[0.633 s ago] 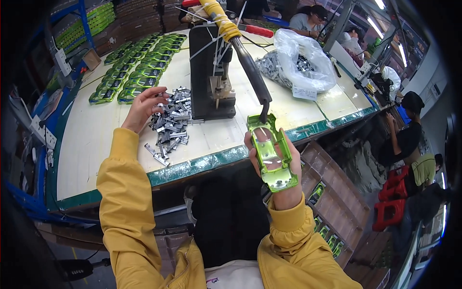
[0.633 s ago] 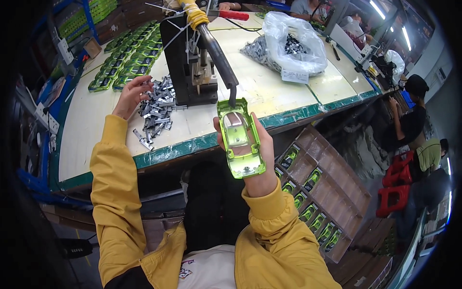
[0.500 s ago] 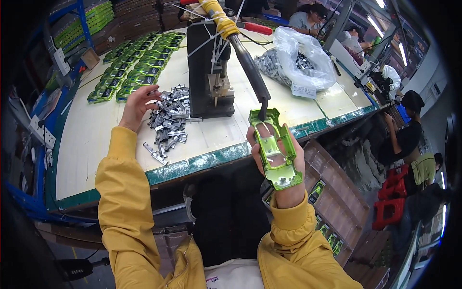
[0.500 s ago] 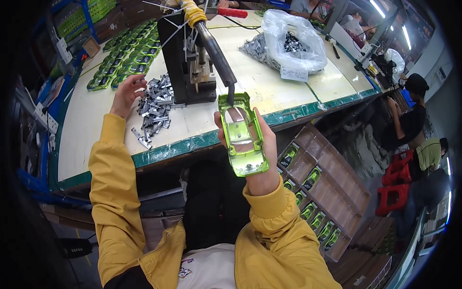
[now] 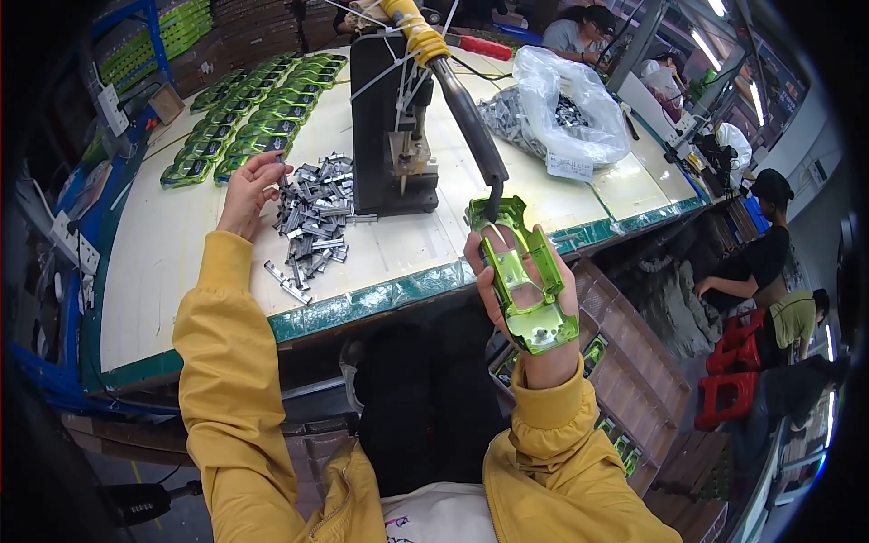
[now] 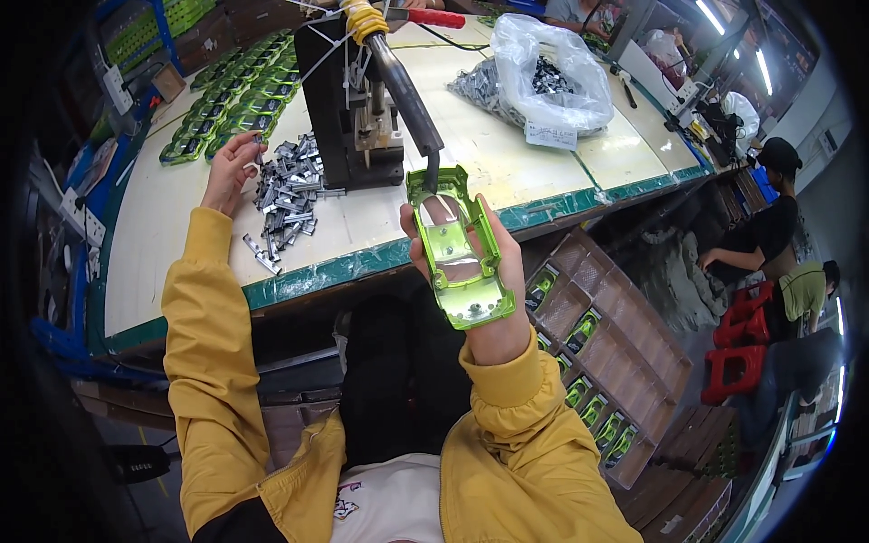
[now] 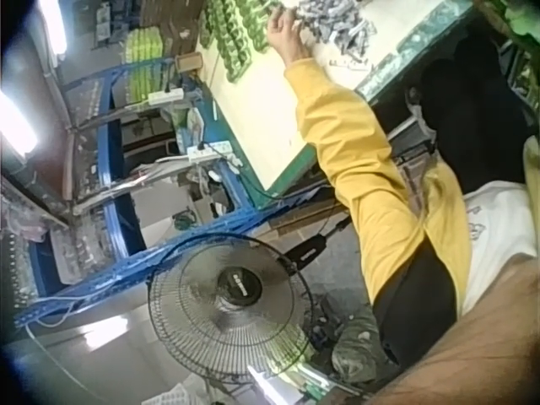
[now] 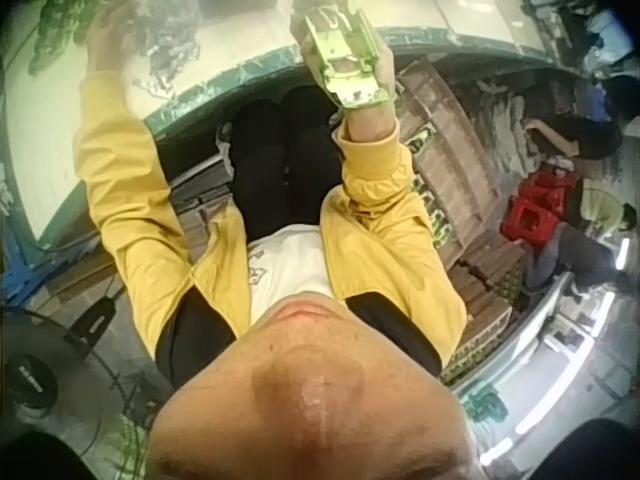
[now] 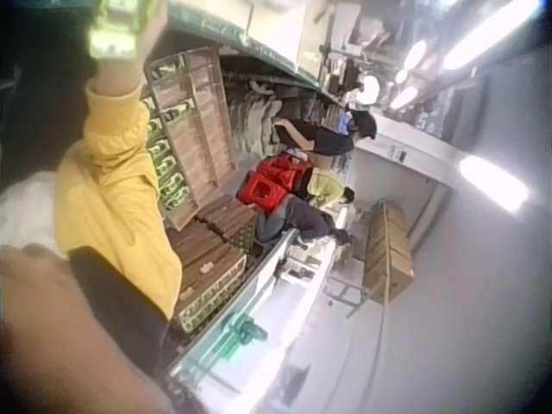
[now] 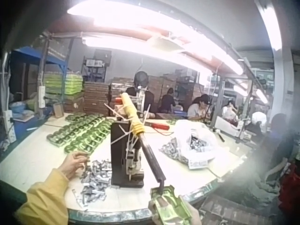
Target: The person assembles toy cars by hand, attaching chassis and small metal parts to toy car bodies.
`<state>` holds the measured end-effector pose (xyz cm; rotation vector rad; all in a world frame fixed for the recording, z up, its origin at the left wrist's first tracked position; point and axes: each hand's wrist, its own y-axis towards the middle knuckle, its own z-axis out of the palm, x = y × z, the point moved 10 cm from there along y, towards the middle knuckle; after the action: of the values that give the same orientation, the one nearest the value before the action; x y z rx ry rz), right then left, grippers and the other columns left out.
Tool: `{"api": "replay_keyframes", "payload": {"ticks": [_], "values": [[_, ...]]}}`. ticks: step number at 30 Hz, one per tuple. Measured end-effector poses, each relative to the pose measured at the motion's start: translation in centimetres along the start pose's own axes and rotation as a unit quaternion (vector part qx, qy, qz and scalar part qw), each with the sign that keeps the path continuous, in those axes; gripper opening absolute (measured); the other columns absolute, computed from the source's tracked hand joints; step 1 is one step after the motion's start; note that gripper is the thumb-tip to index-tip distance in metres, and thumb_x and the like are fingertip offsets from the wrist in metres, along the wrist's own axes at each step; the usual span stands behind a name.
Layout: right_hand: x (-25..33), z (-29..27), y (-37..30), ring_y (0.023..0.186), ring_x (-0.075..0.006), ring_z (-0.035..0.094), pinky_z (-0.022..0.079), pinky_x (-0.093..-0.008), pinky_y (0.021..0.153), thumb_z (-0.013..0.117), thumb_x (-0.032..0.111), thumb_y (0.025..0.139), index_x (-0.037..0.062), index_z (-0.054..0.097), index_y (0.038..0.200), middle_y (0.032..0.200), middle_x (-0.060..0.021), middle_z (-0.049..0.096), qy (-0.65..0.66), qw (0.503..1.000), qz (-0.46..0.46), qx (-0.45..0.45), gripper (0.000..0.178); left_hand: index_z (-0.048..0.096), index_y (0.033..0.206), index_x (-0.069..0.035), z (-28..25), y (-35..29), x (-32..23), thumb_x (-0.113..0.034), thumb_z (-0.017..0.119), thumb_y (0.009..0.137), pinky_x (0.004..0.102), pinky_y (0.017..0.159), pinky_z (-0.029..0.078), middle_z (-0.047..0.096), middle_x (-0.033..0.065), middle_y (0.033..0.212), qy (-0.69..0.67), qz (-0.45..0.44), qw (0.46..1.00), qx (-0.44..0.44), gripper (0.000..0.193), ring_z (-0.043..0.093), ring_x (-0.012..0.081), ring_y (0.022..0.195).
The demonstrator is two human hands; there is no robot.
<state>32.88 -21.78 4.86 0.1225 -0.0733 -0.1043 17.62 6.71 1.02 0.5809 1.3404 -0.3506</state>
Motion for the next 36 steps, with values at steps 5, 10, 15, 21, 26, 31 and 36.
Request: {"api": "replay_keyframes", "payload": {"ticks": [5,10,15,21,26,31,36], "values": [[-0.2,0.1,-0.1,0.106,-0.0308,0.039,0.045,-0.0412,0.077,0.035,0.028,0.086,-0.0041,0.043,0.108,0.109,-0.0193,0.044,0.01,1.0,0.001,-0.016,0.04,0.049,0.095,-0.006,-0.2,0.0,0.5,-0.011,0.054,0.078,0.0161,0.05,0.035,0.058,0.0032,0.084,0.007,-0.015,1.0,0.004,0.019,0.049,0.0047,0.065],[-0.1,0.1,-0.2,0.106,-0.0302,0.039,0.046,-0.0409,0.076,0.035,0.029,0.087,-0.0031,0.045,0.106,0.109,-0.0188,0.044,0.015,0.999,0.003,-0.028,0.039,0.05,0.087,-0.008,-0.2,0.0,0.2,-0.01,0.056,0.076,0.0179,0.051,0.037,0.06,0.0051,0.082,-0.01,-0.011,1.0,0.011,0.013,0.051,0.0057,0.064],[-0.1,0.1,-0.1,0.106,-0.0301,0.039,0.046,-0.0402,0.076,0.035,0.028,0.087,-0.0024,0.046,0.106,0.108,-0.018,0.045,0.0,0.999,0.004,-0.032,0.038,0.052,0.084,-0.008,-0.1,-0.1,0.2,-0.01,0.056,0.076,0.018,0.051,0.037,0.06,0.0048,0.083,-0.004,-0.013,1.0,0.012,0.01,0.051,0.0055,0.064],[0.1,0.2,-0.2,0.106,-0.0304,0.039,0.046,-0.0411,0.077,0.035,0.028,0.087,-0.0023,0.045,0.106,0.108,-0.0184,0.045,0.01,0.999,0.014,-0.028,0.038,0.053,0.084,-0.007,-0.3,0.1,0.4,-0.01,0.057,0.076,0.0181,0.05,0.037,0.057,0.0004,0.079,-0.009,-0.006,1.0,0.005,0.01,0.047,0.0044,0.061],[0.0,0.2,-0.2,0.106,-0.0302,0.039,0.045,-0.0409,0.077,0.034,0.028,0.087,-0.002,0.045,0.107,0.109,-0.0184,0.045,0.007,0.999,0.025,-0.026,0.038,0.054,0.085,-0.007,-0.3,0.1,0.6,-0.011,0.058,0.075,0.0182,0.049,0.037,0.052,-0.0025,0.072,-0.054,-0.003,0.998,0.027,0.011,0.046,0.0034,0.061],[0.1,0.0,-0.2,0.106,-0.0305,0.039,0.045,-0.0407,0.076,0.034,0.028,0.087,-0.002,0.045,0.107,0.108,-0.0187,0.045,-0.003,0.999,0.023,-0.035,0.038,0.055,0.084,-0.008,-1.0,0.0,-0.2,-0.012,0.059,0.074,0.0183,0.055,0.038,0.053,-0.0026,0.075,-0.02,0.019,0.999,-0.035,0.011,0.047,0.0037,0.064],[0.2,0.0,-0.2,0.105,-0.031,0.04,0.046,-0.0409,0.075,0.033,0.028,0.087,-0.0017,0.044,0.108,0.108,-0.0192,0.045,-0.007,0.999,0.016,-0.042,0.038,0.055,0.084,-0.007,-0.8,0.1,0.0,-0.012,0.059,0.074,0.0179,0.058,0.039,0.055,-0.0016,0.078,-0.008,0.018,1.0,-0.01,0.012,0.05,0.004,0.07]]}}
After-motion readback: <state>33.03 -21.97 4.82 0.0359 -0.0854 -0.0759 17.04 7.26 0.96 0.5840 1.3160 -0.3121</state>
